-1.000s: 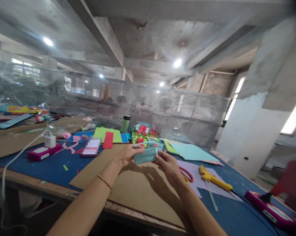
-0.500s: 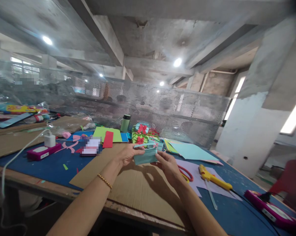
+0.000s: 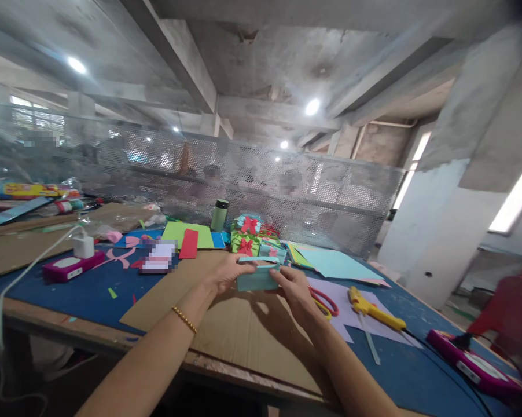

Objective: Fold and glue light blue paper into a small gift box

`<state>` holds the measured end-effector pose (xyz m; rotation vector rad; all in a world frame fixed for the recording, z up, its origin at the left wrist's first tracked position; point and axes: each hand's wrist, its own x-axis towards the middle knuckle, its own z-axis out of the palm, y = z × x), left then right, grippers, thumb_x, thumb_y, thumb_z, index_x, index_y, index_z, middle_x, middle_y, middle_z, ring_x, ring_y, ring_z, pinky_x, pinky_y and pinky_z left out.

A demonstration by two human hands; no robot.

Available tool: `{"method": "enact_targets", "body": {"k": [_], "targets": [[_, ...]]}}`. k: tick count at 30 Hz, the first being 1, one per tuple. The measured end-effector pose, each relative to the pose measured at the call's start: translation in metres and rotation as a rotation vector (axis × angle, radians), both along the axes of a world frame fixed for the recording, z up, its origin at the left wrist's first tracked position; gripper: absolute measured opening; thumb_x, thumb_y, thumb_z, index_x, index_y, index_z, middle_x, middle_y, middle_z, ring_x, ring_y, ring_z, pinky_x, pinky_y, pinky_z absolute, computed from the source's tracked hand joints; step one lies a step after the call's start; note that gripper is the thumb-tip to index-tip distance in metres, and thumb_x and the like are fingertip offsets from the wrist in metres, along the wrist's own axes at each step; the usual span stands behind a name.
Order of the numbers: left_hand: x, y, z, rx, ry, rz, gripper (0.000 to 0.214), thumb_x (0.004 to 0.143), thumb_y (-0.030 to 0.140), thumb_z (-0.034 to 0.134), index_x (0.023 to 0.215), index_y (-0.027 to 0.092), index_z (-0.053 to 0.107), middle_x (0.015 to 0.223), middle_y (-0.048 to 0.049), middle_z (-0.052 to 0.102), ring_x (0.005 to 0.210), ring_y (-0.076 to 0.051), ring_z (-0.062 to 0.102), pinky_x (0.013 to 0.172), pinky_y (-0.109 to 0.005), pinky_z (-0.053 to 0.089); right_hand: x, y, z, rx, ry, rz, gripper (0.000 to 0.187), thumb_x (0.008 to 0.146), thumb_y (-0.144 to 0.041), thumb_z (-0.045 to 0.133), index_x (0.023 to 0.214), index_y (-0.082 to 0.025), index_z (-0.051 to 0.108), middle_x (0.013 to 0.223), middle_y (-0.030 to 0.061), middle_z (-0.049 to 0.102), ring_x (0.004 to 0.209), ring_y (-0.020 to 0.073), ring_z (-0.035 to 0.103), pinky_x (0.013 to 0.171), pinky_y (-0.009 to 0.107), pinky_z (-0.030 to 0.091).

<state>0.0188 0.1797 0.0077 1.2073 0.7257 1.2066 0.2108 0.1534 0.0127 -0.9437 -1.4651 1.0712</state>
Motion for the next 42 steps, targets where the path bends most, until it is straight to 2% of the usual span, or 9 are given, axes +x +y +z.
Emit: {"method": "enact_targets", "body": {"k": [6, 11, 16, 26, 29, 34, 38, 42], "targets": [[-0.002, -0.002, 0.004, -0.024, -0.019, -0.022, 0.042, 0.064, 0.04, 0.086, 0.094, 0.013, 0.071, 0.084, -0.0071, 0.072, 0.069, -0.016, 0.064, 0.06, -0.025, 0.049, 0.005, 0.002, 0.0, -0.037, 0.051, -0.015, 0.037, 0.069, -0.05, 0.078, 0.087, -0.018, 0.077, 0.08, 0.0049, 0.073, 0.073, 0.0206, 0.066, 0.063, 0.033, 0.059], [-0.004, -0.007, 0.004, -0.057, 0.024, -0.061, 0.046, 0.058, 0.035, 0.091, 0.094, 0.015, 0.07, 0.089, -0.0077, 0.07, 0.072, -0.017, 0.065, 0.062, -0.028, 0.051, 0.006, 0.005, -0.002, -0.039, 0.067, -0.033, 0.035, 0.07, -0.05, 0.078, 0.084, -0.018, 0.076, 0.083, 0.0058, 0.073, 0.075, 0.0212, 0.066, 0.063, 0.033, 0.059], [-0.004, -0.008, 0.003, -0.122, 0.045, -0.055, 0.04, 0.061, 0.034, 0.088, 0.089, 0.016, 0.066, 0.08, -0.0047, 0.066, 0.067, -0.016, 0.06, 0.059, -0.03, 0.052, 0.005, 0.005, -0.002, -0.026, 0.063, -0.044, 0.039, 0.069, -0.053, 0.079, 0.082, -0.017, 0.076, 0.078, 0.0045, 0.07, 0.073, 0.0193, 0.063, 0.064, 0.033, 0.059], [-0.004, -0.004, 0.004, -0.179, -0.018, -0.059, 0.032, 0.064, 0.022, 0.083, 0.09, 0.016, 0.066, 0.085, -0.0055, 0.066, 0.071, -0.018, 0.061, 0.06, -0.033, 0.055, 0.0, -0.006, 0.004, 0.026, -0.027, -0.037, 0.045, 0.077, -0.061, 0.069, 0.087, -0.017, 0.076, 0.082, 0.0061, 0.071, 0.076, 0.0206, 0.065, 0.065, 0.034, 0.059], [-0.006, -0.001, 0.002, -0.167, -0.063, -0.041, 0.033, 0.065, 0.022, 0.083, 0.093, 0.017, 0.065, 0.083, -0.004, 0.066, 0.069, -0.017, 0.061, 0.06, -0.033, 0.054, 0.003, -0.002, 0.006, 0.088, -0.085, -0.098, 0.049, 0.08, -0.065, 0.064, 0.09, -0.018, 0.076, 0.087, 0.0075, 0.072, 0.08, 0.0218, 0.067, 0.065, 0.033, 0.06], [-0.009, 0.003, 0.004, -0.153, -0.131, -0.028, 0.032, 0.07, 0.024, 0.079, 0.097, 0.017, 0.064, 0.084, -0.0047, 0.066, 0.068, -0.018, 0.061, 0.058, -0.033, 0.054, 0.031, 0.007, 0.013, 0.287, -0.227, -0.343, 0.05, 0.075, -0.064, 0.066, 0.094, -0.019, 0.075, 0.092, 0.0087, 0.071, 0.084, 0.0251, 0.066, 0.069, 0.038, 0.058], [-0.009, 0.004, 0.004, -0.147, -0.159, -0.068, 0.031, 0.074, 0.028, 0.078, 0.097, 0.014, 0.063, 0.09, -0.0096, 0.068, 0.073, -0.02, 0.065, 0.061, -0.032, 0.054, 0.066, -0.008, 0.018, 0.442, -0.365, -0.474, 0.035, 0.077, -0.054, 0.066, 0.084, -0.021, 0.075, 0.09, 0.0089, 0.069, 0.078, 0.0238, 0.063, 0.072, 0.039, 0.053], [-0.007, 0.002, 0.002, -0.154, -0.157, -0.107, 0.035, 0.073, 0.028, 0.078, 0.1, 0.015, 0.062, 0.093, -0.0109, 0.069, 0.074, -0.021, 0.066, 0.063, -0.034, 0.054, 0.085, -0.026, 0.017, 0.576, -0.54, -0.481, 0.024, 0.086, -0.041, 0.059, 0.084, -0.022, 0.074, 0.087, 0.0077, 0.068, 0.07, 0.0207, 0.061, 0.07, 0.037, 0.049]]}}
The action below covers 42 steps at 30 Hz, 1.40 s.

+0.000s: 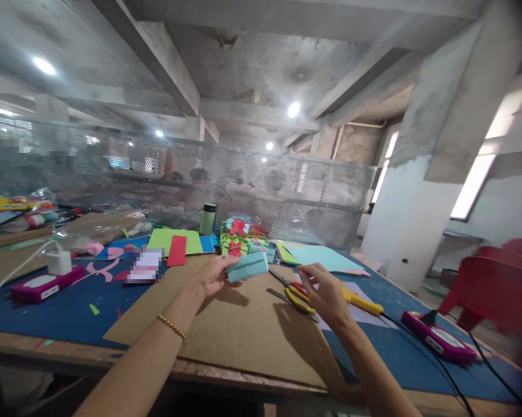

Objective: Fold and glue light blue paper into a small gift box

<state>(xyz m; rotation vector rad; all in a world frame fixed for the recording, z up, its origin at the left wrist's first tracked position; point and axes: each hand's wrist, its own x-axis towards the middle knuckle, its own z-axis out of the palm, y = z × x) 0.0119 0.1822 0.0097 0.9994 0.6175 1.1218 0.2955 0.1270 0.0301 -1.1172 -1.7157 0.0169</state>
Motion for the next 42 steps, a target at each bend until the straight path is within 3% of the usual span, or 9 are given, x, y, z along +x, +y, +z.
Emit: {"method": "enact_targets", "body": {"k": [7, 10, 13, 16, 20, 23, 27, 34, 42], "targets": [[0.005, -0.005, 0.0, 0.028, 0.042, 0.025, 0.035, 0.071, 0.027, 0.081, 0.099, 0.018, 0.061, 0.092, -0.0062, 0.067, 0.074, -0.018, 0.063, 0.063, -0.032, 0.054, -0.031, -0.012, 0.007, 0.324, -0.477, -0.013, 0.027, 0.1, -0.019, 0.043, 0.106, -0.02, 0.069, 0.102, 0.011, 0.068, 0.094, 0.0235, 0.061, 0.084, 0.037, 0.049], [0.007, -0.01, 0.002, 0.04, 0.082, 0.027, 0.034, 0.071, 0.028, 0.081, 0.098, 0.017, 0.063, 0.088, -0.0056, 0.066, 0.071, -0.017, 0.062, 0.059, -0.03, 0.054, -0.056, -0.012, 0.01, 0.348, -0.675, -0.017, 0.027, 0.097, -0.019, 0.051, 0.119, -0.022, 0.065, 0.117, 0.0109, 0.067, 0.106, 0.0275, 0.056, 0.09, 0.043, 0.046], [0.007, -0.012, 0.003, 0.055, 0.097, 0.023, 0.032, 0.073, 0.029, 0.08, 0.097, 0.016, 0.065, 0.085, -0.0057, 0.066, 0.069, -0.016, 0.061, 0.057, -0.028, 0.054, -0.074, -0.008, 0.007, 0.347, -0.78, -0.062, 0.043, 0.092, -0.033, 0.064, 0.133, -0.025, 0.057, 0.134, 0.0103, 0.061, 0.12, 0.0329, 0.048, 0.099, 0.049, 0.039], [0.006, -0.011, 0.004, 0.066, 0.1, 0.023, 0.033, 0.074, 0.03, 0.079, 0.101, 0.015, 0.065, 0.088, -0.007, 0.067, 0.07, -0.017, 0.061, 0.056, -0.029, 0.055, -0.081, -0.005, 0.003, 0.341, -0.788, -0.073, 0.054, 0.089, -0.042, 0.068, 0.138, -0.026, 0.053, 0.135, 0.0098, 0.06, 0.125, 0.034, 0.045, 0.105, 0.051, 0.033], [0.008, -0.01, 0.004, 0.09, 0.116, 0.041, 0.04, 0.075, 0.034, 0.079, 0.106, 0.014, 0.064, 0.091, -0.0089, 0.066, 0.068, -0.017, 0.062, 0.054, -0.03, 0.055, -0.08, -0.003, 0.0, 0.343, -0.773, -0.092, 0.053, 0.088, -0.037, 0.071, 0.136, -0.025, 0.053, 0.129, 0.0097, 0.063, 0.122, 0.0336, 0.046, 0.105, 0.05, 0.032], [0.01, -0.015, 0.008, 0.146, 0.108, 0.094, 0.061, 0.073, 0.035, 0.081, 0.127, 0.02, 0.055, 0.106, -0.0103, 0.066, 0.074, -0.018, 0.064, 0.058, -0.03, 0.057, -0.076, 0.0, 0.0, 0.341, -0.747, -0.105, 0.052, 0.087, -0.038, 0.071, 0.134, -0.024, 0.054, 0.125, 0.0101, 0.065, 0.117, 0.0327, 0.049, 0.101, 0.048, 0.034], [0.011, -0.024, 0.013, 0.333, 0.091, 0.079, 0.093, 0.067, 0.021, 0.081, 0.147, 0.031, 0.035, 0.117, -0.0095, 0.063, 0.085, -0.02, 0.066, 0.068, -0.031, 0.058, -0.071, 0.006, -0.002, 0.354, -0.723, -0.138, 0.055, 0.086, -0.041, 0.072, 0.134, -0.019, 0.055, 0.125, 0.0121, 0.065, 0.114, 0.0323, 0.051, 0.098, 0.047, 0.035], [0.011, -0.023, 0.012, 0.397, 0.24, 0.168, 0.05, 0.065, 0.014, 0.065, 0.114, 0.018, 0.059, 0.099, -0.0064, 0.06, 0.077, -0.017, 0.063, 0.062, -0.03, 0.06, -0.072, 0.004, -0.005, 0.353, -0.716, -0.143, 0.053, 0.09, -0.042, 0.068, 0.136, -0.02, 0.054, 0.129, 0.0122, 0.064, 0.117, 0.0312, 0.051, 0.103, 0.046, 0.033], [0.012, -0.019, 0.009, 0.426, 0.3, 0.243, 0.039, 0.067, 0.018, 0.064, 0.107, 0.015, 0.062, 0.094, -0.0049, 0.062, 0.072, -0.014, 0.061, 0.059, -0.026, 0.058, -0.073, 0.0, -0.004, 0.359, -0.71, -0.108, 0.051, 0.093, -0.042, 0.063, 0.136, -0.016, 0.053, 0.13, 0.0127, 0.063, 0.118, 0.0304, 0.051, 0.107, 0.048, 0.031]]}}
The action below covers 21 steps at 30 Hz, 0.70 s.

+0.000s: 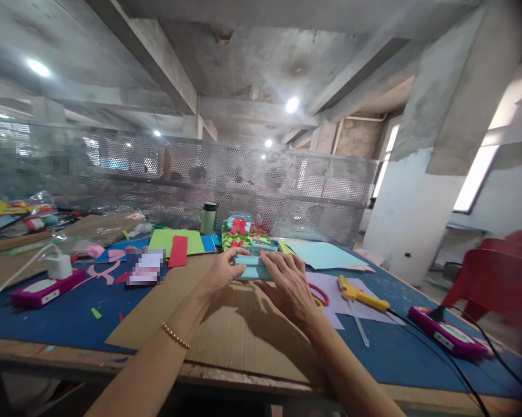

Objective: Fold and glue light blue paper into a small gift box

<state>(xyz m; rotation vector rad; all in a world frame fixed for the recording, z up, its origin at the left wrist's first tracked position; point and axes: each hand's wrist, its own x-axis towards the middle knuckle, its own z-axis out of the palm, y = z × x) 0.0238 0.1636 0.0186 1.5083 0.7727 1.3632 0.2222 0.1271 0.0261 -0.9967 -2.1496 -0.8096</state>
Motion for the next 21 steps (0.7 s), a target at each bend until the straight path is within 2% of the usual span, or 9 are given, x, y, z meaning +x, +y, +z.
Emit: {"method": "enact_targets", "body": {"k": [7, 12, 17, 21], "targets": [[0.003, 0.002, -0.003, -0.032, -0.007, -0.011, 0.038, 0.068, 0.021, 0.066, 0.105, 0.015, 0.063, 0.094, -0.005, 0.062, 0.073, -0.015, 0.062, 0.06, -0.029, 0.06, 0.006, -0.004, 0.002, 0.028, 0.012, -0.007, 0.044, 0.095, -0.04, 0.06, 0.133, -0.018, 0.058, 0.129, 0.0129, 0.063, 0.117, 0.03, 0.052, 0.102, 0.047, 0.035], [0.004, 0.008, -0.01, -0.034, 0.026, 0.023, 0.036, 0.066, 0.02, 0.065, 0.102, 0.013, 0.063, 0.093, -0.0065, 0.062, 0.07, -0.016, 0.062, 0.053, -0.027, 0.058, 0.02, 0.005, 0.008, 0.048, 0.159, -0.032, 0.031, 0.098, -0.035, 0.055, 0.122, -0.019, 0.065, 0.124, 0.0123, 0.066, 0.111, 0.0291, 0.055, 0.096, 0.046, 0.038], [0.002, 0.016, -0.017, -0.011, 0.053, 0.045, 0.04, 0.067, 0.022, 0.065, 0.106, 0.014, 0.064, 0.096, -0.0076, 0.064, 0.075, -0.017, 0.061, 0.055, -0.026, 0.056, 0.034, 0.034, 0.014, -0.172, 0.441, -0.102, 0.029, 0.092, -0.029, 0.059, 0.117, -0.019, 0.069, 0.122, 0.0127, 0.067, 0.113, 0.0318, 0.055, 0.096, 0.047, 0.039], [-0.001, 0.024, -0.023, 0.019, 0.082, 0.073, 0.041, 0.067, 0.024, 0.066, 0.108, 0.015, 0.065, 0.098, -0.0075, 0.064, 0.078, -0.018, 0.06, 0.056, -0.025, 0.055, 0.037, 0.06, -0.002, -0.293, 0.534, -0.088, 0.026, 0.09, -0.028, 0.058, 0.108, -0.016, 0.072, 0.107, 0.0129, 0.072, 0.101, 0.0274, 0.064, 0.088, 0.04, 0.047]]}}
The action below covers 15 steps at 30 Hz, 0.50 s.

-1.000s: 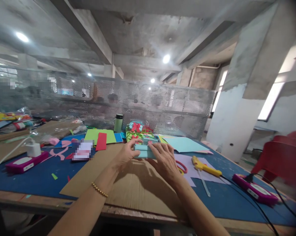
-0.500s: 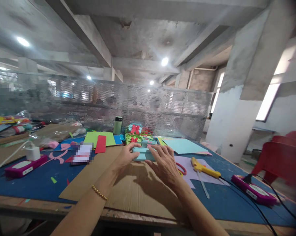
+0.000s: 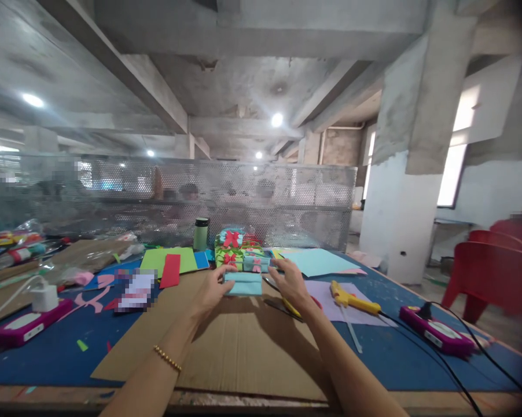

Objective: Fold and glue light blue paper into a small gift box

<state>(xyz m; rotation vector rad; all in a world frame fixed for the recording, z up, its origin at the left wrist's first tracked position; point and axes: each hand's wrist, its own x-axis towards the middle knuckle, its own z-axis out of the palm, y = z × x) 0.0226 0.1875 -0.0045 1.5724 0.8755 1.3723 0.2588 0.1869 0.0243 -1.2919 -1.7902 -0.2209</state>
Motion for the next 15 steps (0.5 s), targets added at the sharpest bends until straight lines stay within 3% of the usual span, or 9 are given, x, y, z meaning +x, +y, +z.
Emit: {"method": "enact_targets", "body": {"k": [4, 8, 11, 15], "targets": [[-0.002, 0.005, -0.007, 0.027, 0.035, 0.003, 0.044, 0.069, 0.024, 0.067, 0.112, 0.017, 0.065, 0.106, -0.0081, 0.066, 0.083, -0.019, 0.061, 0.059, -0.023, 0.052, -0.006, 0.011, -0.022, -0.085, 0.063, 0.075, 0.022, 0.089, -0.029, 0.056, 0.098, -0.019, 0.073, 0.091, 0.0073, 0.075, 0.082, 0.0214, 0.068, 0.074, 0.031, 0.051], [-0.002, 0.007, -0.013, 0.068, 0.052, -0.037, 0.06, 0.071, 0.024, 0.068, 0.131, 0.021, 0.061, 0.125, -0.0093, 0.064, 0.098, -0.022, 0.063, 0.071, -0.025, 0.053, -0.012, 0.01, -0.031, -0.129, 0.098, 0.139, 0.019, 0.089, -0.029, 0.055, 0.087, -0.02, 0.071, 0.077, 0.0035, 0.074, 0.07, 0.0183, 0.066, 0.067, 0.027, 0.048], [-0.001, 0.008, -0.015, 0.132, 0.004, -0.081, 0.076, 0.072, 0.021, 0.07, 0.145, 0.025, 0.049, 0.139, -0.009, 0.058, 0.11, -0.023, 0.061, 0.084, -0.026, 0.051, -0.012, 0.008, -0.031, -0.131, 0.137, 0.149, 0.02, 0.089, -0.031, 0.054, 0.086, -0.019, 0.07, 0.078, 0.0045, 0.074, 0.071, 0.019, 0.065, 0.069, 0.028, 0.048], [-0.001, 0.012, -0.017, 0.084, -0.046, -0.104, 0.098, 0.071, 0.021, 0.071, 0.157, 0.022, 0.024, 0.128, -0.0126, 0.064, 0.103, -0.022, 0.064, 0.083, -0.028, 0.05, -0.009, 0.009, -0.032, -0.115, 0.2, 0.131, 0.023, 0.089, -0.035, 0.053, 0.09, -0.018, 0.07, 0.087, 0.008, 0.074, 0.08, 0.0212, 0.066, 0.074, 0.031, 0.048]]}}
